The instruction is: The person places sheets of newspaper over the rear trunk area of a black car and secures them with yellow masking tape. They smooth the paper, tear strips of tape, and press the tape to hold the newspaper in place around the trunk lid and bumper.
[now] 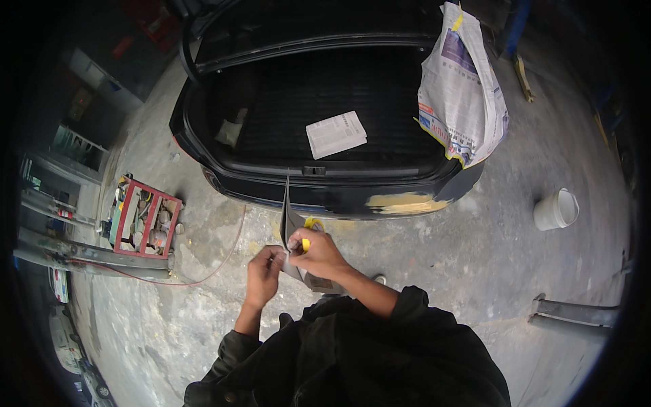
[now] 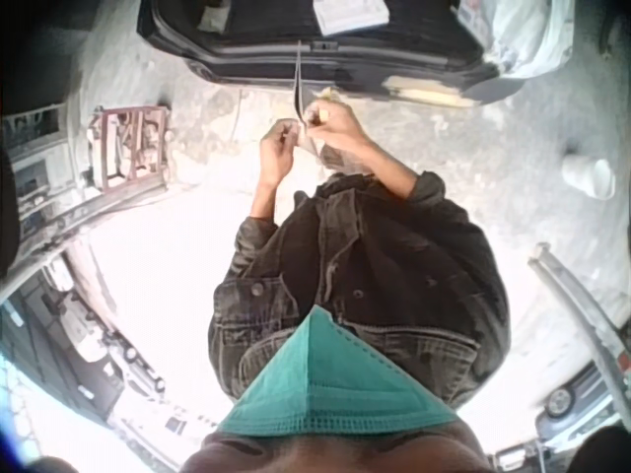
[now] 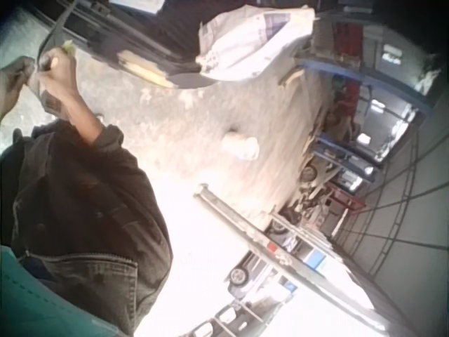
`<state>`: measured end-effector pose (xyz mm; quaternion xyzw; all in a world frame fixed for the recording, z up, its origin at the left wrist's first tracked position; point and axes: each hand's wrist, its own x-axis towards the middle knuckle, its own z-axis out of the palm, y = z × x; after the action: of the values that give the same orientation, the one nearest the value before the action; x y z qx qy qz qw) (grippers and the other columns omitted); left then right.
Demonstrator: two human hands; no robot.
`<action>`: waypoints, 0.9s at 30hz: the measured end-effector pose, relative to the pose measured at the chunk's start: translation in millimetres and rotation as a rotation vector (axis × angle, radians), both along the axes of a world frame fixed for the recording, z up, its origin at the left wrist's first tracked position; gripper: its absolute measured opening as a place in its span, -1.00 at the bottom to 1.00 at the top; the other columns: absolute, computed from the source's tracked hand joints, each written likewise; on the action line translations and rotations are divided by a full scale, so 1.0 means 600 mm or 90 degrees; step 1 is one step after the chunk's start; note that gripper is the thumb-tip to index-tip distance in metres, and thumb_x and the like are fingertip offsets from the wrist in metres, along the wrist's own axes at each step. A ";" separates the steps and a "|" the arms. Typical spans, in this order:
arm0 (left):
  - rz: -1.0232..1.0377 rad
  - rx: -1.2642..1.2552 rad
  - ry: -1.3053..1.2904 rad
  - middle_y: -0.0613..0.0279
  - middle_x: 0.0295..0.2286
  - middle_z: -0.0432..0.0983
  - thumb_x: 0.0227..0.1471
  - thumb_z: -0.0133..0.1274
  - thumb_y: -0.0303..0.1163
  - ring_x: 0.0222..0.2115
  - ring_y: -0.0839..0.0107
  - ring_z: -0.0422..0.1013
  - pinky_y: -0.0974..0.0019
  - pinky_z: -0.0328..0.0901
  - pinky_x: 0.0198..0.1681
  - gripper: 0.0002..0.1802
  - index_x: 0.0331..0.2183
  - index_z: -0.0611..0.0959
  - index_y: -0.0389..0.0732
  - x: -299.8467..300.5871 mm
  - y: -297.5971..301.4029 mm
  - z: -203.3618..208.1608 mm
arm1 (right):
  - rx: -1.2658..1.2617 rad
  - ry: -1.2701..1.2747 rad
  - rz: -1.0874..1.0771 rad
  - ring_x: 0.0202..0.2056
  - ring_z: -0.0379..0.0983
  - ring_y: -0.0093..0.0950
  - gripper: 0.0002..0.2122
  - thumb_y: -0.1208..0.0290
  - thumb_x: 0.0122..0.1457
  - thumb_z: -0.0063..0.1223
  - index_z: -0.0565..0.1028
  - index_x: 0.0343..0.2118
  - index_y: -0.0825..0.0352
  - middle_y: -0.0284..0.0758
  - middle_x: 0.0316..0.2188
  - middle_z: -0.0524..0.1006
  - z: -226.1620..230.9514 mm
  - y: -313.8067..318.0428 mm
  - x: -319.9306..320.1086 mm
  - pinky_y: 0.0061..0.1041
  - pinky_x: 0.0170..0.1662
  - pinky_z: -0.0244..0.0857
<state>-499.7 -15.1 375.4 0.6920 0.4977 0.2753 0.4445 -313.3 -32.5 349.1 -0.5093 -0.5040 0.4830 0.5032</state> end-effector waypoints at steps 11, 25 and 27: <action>0.240 -0.045 -0.524 0.32 -0.49 0.51 0.38 -0.08 -0.34 -0.62 0.61 0.35 0.49 0.30 -0.56 -0.81 -0.20 0.54 -0.26 -0.072 0.146 0.138 | 0.083 -0.113 -0.177 -0.26 0.52 -0.45 -0.58 0.29 0.14 0.32 0.54 0.05 0.31 -0.23 -0.17 0.58 0.060 0.034 0.102 -0.39 -0.17 0.43; -0.039 0.082 -0.313 -0.04 0.21 0.30 0.07 0.15 -0.64 0.07 0.12 0.45 0.16 0.42 0.10 -0.17 0.32 0.18 -0.30 0.001 0.155 0.158 | -0.144 0.059 0.055 -0.57 0.47 -0.60 -0.73 0.25 0.15 0.35 0.69 -0.31 0.42 -0.31 -0.56 0.64 -0.031 -0.009 -0.036 -0.51 -0.47 0.34; -0.144 0.093 -0.110 0.08 0.08 0.48 -0.18 0.41 -0.58 0.04 0.21 0.47 0.18 0.46 0.04 -0.24 0.12 0.53 -0.27 -0.032 0.097 0.135 | -0.226 0.144 0.048 -0.58 0.43 -0.67 -0.75 0.25 0.14 0.37 0.71 -0.31 0.38 -0.40 -0.57 0.63 0.001 0.010 -0.020 -0.57 -0.51 0.28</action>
<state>-519.1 43.1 456.2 0.7477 0.3552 0.3176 0.4626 -325.3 -26.5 349.7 -0.5130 -0.3700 0.6370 0.4406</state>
